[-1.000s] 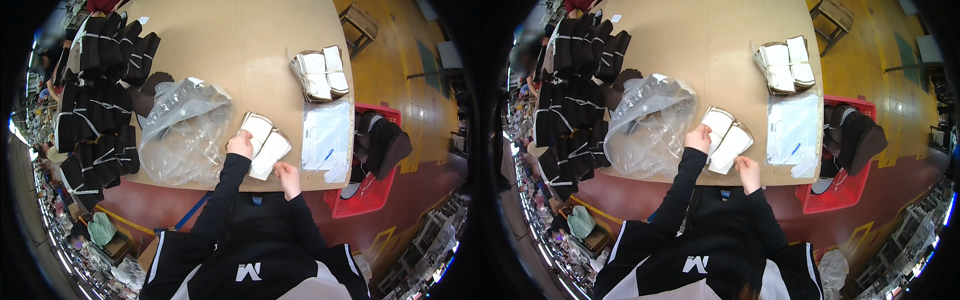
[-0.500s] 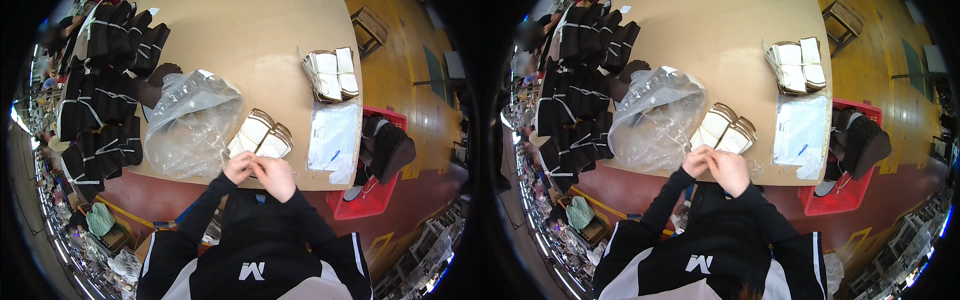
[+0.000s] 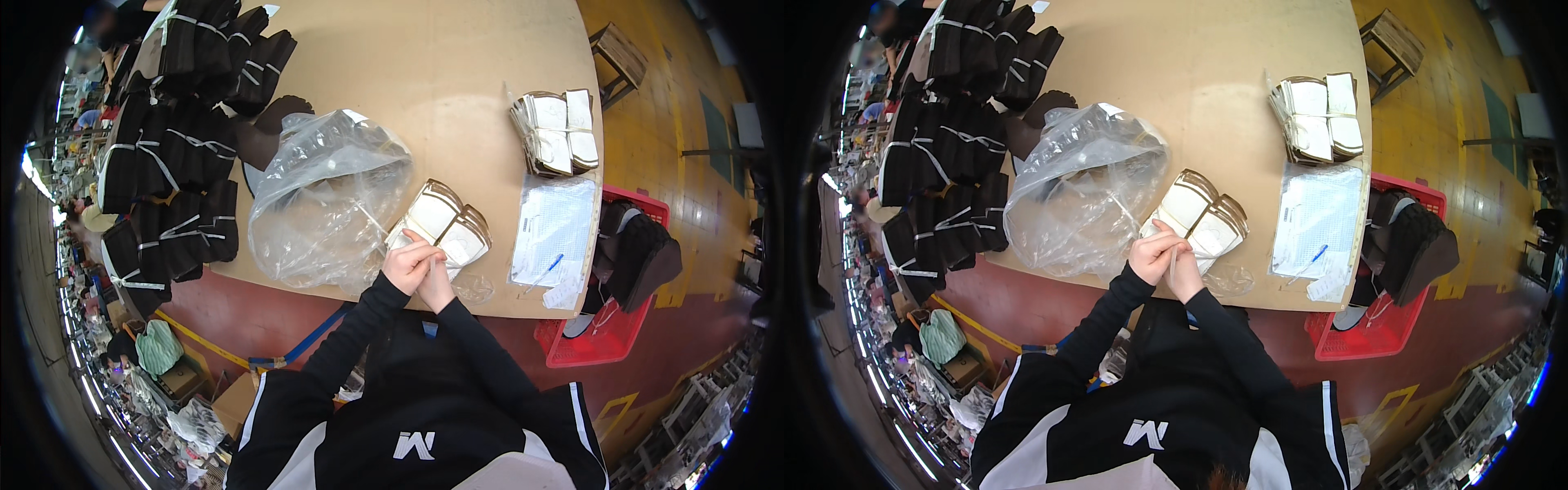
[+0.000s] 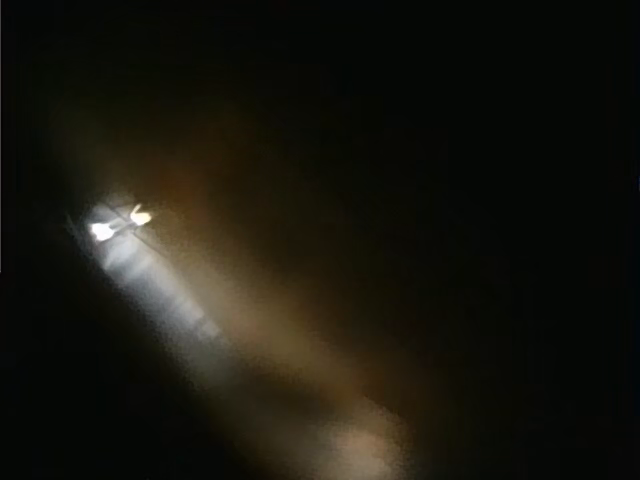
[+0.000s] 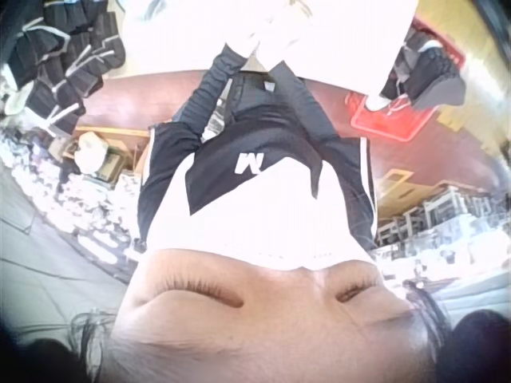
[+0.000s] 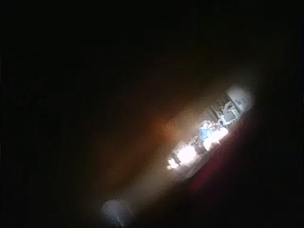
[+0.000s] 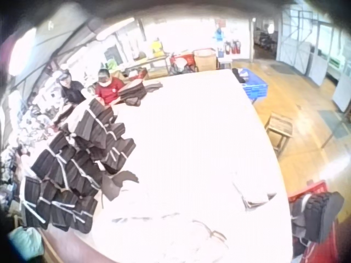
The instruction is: The person removes small rectangular items from a plastic bag, marks them with a pen, and ties them into bundles with rubber bands. The person then places the bundles into a plastic bag and sets them on a nearby cart. The person repeats this process with additional items.
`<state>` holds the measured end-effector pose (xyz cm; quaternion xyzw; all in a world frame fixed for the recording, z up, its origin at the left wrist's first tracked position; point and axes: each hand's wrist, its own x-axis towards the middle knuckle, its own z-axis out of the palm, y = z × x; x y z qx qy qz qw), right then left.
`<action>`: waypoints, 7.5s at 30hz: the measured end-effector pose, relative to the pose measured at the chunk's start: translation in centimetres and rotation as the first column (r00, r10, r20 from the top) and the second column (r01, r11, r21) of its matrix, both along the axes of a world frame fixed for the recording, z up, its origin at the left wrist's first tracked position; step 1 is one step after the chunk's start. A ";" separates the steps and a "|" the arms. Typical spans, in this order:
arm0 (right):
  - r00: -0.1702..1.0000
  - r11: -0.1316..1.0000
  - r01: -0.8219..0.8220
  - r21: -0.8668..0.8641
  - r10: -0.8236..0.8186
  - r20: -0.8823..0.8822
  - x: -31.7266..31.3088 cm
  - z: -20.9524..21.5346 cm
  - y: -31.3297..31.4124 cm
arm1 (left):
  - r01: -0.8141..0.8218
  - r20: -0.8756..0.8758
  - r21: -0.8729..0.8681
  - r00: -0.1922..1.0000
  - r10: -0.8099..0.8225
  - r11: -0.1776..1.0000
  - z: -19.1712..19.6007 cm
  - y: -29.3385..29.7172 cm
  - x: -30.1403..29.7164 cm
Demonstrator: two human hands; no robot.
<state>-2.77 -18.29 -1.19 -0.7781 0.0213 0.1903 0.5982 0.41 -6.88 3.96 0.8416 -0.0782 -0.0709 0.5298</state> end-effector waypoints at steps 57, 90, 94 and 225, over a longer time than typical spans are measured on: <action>0.920 0.999 0.007 0.039 -0.021 0.392 1.0 0.9 -0.4 | -0.276 -0.391 0.244 0.849 0.355 0.930 -6.8 4.4 4.4; 0.910 0.972 -0.202 -0.121 0.232 0.345 7.7 -1.1 -0.8 | -0.650 -0.197 -0.152 0.758 0.621 0.745 -9.7 1.7 -0.8; 0.870 0.970 -0.146 -0.195 0.220 0.441 6.9 -1.8 -0.2 | -0.589 0.068 0.162 0.807 0.586 0.792 -7.1 0.8 -0.2; -0.776 -0.768 -0.346 -0.538 0.557 -0.296 -17.5 3.7 26.3 | -0.826 -0.584 0.528 -0.184 0.791 0.198 4.6 -16.5 -49.1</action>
